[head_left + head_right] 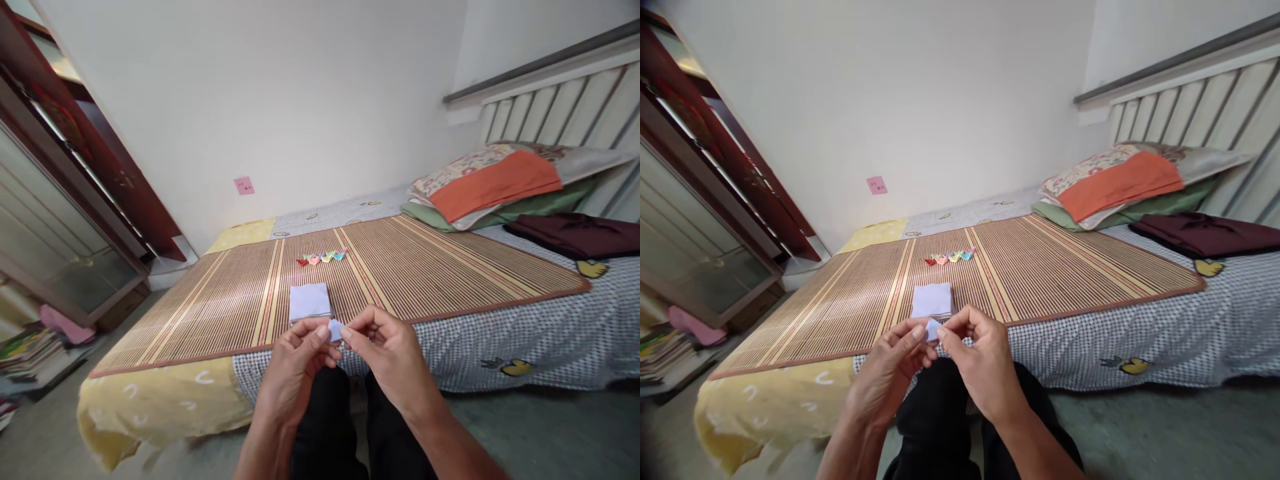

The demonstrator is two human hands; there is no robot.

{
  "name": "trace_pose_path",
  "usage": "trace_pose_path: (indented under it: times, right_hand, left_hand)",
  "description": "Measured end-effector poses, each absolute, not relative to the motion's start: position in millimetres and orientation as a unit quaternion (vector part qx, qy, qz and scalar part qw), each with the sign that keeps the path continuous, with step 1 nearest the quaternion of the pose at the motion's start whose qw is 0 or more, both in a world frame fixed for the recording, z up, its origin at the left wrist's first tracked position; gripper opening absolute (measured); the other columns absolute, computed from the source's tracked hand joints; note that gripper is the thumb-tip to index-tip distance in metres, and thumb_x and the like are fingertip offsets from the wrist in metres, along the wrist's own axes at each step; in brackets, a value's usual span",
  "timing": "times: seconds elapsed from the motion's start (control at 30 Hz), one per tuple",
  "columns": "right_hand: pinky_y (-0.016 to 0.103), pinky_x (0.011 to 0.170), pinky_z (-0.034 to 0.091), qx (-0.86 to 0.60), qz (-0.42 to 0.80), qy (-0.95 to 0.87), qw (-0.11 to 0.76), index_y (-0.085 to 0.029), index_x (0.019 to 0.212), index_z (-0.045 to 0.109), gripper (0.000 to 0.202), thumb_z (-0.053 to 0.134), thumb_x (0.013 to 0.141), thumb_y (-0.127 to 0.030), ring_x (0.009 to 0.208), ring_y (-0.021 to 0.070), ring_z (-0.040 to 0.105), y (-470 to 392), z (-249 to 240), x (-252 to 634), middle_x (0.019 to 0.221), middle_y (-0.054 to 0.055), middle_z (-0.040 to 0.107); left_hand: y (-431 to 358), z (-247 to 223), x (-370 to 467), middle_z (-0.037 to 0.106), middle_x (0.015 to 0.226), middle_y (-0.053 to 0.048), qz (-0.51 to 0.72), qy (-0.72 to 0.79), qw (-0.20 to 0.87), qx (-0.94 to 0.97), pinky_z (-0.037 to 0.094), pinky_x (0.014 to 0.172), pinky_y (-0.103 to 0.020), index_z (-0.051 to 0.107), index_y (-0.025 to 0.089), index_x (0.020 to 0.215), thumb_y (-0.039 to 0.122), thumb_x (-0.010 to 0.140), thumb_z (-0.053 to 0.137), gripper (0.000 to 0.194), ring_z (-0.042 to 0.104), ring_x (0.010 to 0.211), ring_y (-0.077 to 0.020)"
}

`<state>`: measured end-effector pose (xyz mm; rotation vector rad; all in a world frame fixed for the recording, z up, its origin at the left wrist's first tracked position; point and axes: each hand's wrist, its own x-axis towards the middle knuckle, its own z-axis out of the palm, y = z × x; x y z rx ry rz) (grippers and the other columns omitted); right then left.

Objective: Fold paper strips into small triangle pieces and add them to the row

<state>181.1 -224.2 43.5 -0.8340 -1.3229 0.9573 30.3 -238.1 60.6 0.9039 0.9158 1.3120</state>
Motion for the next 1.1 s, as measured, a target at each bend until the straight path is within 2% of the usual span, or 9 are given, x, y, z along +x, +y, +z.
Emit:
trace_pose_path:
  times: [0.07,0.17,0.23,0.3,0.4,0.47,0.7,0.87,1.1]
  right_hand:
    - [0.028,0.063,0.052,-0.364,0.393,-0.583,0.611,-0.019,0.073,0.065,0.016,0.070,0.087,-0.025,0.064,0.0161,0.065,-226,44,180,0.068,0.000,0.068]
    - [0.029,0.066,0.054,-0.369,0.379,-0.602,0.598,-0.019,0.075,0.065,0.015,0.069,0.088,-0.024,0.068,0.0174,0.067,-226,43,181,0.070,0.001,0.070]
    - [0.029,0.067,0.056,-0.365,0.395,-0.603,0.588,-0.019,0.083,0.066,0.013,0.068,0.091,-0.030,0.071,0.0180,0.068,-225,43,186,0.076,0.002,0.071]
    - [0.028,0.067,0.056,-0.352,0.417,-0.617,0.567,-0.019,0.087,0.067,0.021,0.063,0.096,-0.037,0.072,0.0177,0.068,-222,43,192,0.078,0.002,0.070]
    - [0.025,0.061,0.051,-0.345,0.419,-0.671,0.506,-0.019,0.076,0.065,0.032,0.058,0.100,-0.039,0.065,0.0152,0.062,-222,47,198,0.069,0.000,0.065]
    - [0.024,0.057,0.046,-0.352,0.407,-0.687,0.489,-0.019,0.073,0.064,0.032,0.059,0.099,-0.036,0.061,0.0140,0.058,-225,51,199,0.066,-0.001,0.064]
    - [0.025,0.061,0.046,-0.349,0.354,-0.695,0.520,-0.019,0.071,0.062,0.032,0.056,0.100,-0.029,0.063,0.0145,0.059,-231,54,197,0.066,-0.001,0.064]
    - [0.025,0.056,0.043,-0.346,0.357,-0.693,0.523,-0.019,0.073,0.063,0.033,0.055,0.102,-0.033,0.062,0.0145,0.058,-232,53,198,0.067,-0.001,0.063]
    - [0.027,0.065,0.050,-0.331,0.375,-0.688,0.527,-0.020,0.076,0.065,0.033,0.055,0.104,-0.037,0.068,0.0165,0.065,-233,65,195,0.071,0.000,0.067]
  left_hand:
    - [-238,59,32,0.073,0.069,-0.005,0.549,0.390,0.623,0.398,0.049,0.053,-0.019,0.076,0.011,0.075,0.039,0.069,0.092,0.034,0.065,0.055,-0.0105]
    - [-238,56,33,0.071,0.065,-0.003,0.556,0.394,0.607,0.410,0.044,0.049,-0.017,0.072,0.011,0.067,0.035,0.068,0.094,0.032,0.061,0.051,-0.0078]
    - [-239,56,32,0.070,0.063,-0.002,0.564,0.398,0.596,0.410,0.043,0.048,-0.016,0.072,0.011,0.068,0.032,0.066,0.094,0.031,0.060,0.050,-0.0071]
    - [-239,56,30,0.071,0.063,-0.003,0.564,0.400,0.593,0.412,0.043,0.048,-0.016,0.072,0.011,0.067,0.032,0.066,0.094,0.031,0.059,0.049,-0.0070]
    - [-239,57,30,0.070,0.062,-0.003,0.557,0.397,0.599,0.416,0.042,0.047,-0.017,0.071,0.011,0.066,0.032,0.066,0.094,0.031,0.057,0.047,-0.0067]
    - [-238,58,31,0.070,0.062,-0.002,0.555,0.393,0.601,0.419,0.042,0.048,-0.017,0.070,0.011,0.067,0.031,0.067,0.093,0.031,0.057,0.047,-0.0065]
    - [-241,56,34,0.071,0.063,-0.004,0.537,0.389,0.622,0.417,0.042,0.047,-0.018,0.068,0.012,0.067,0.037,0.072,0.090,0.034,0.059,0.047,-0.0083]
    - [-246,56,38,0.073,0.067,-0.003,0.574,0.397,0.533,0.478,0.045,0.053,-0.020,0.068,0.014,0.071,0.034,0.082,0.084,0.027,0.061,0.052,-0.0096]
    - [-246,53,40,0.067,0.063,0.000,0.590,0.404,0.524,0.463,0.041,0.053,-0.020,0.066,0.015,0.069,0.035,0.081,0.083,0.029,0.056,0.051,-0.0082]
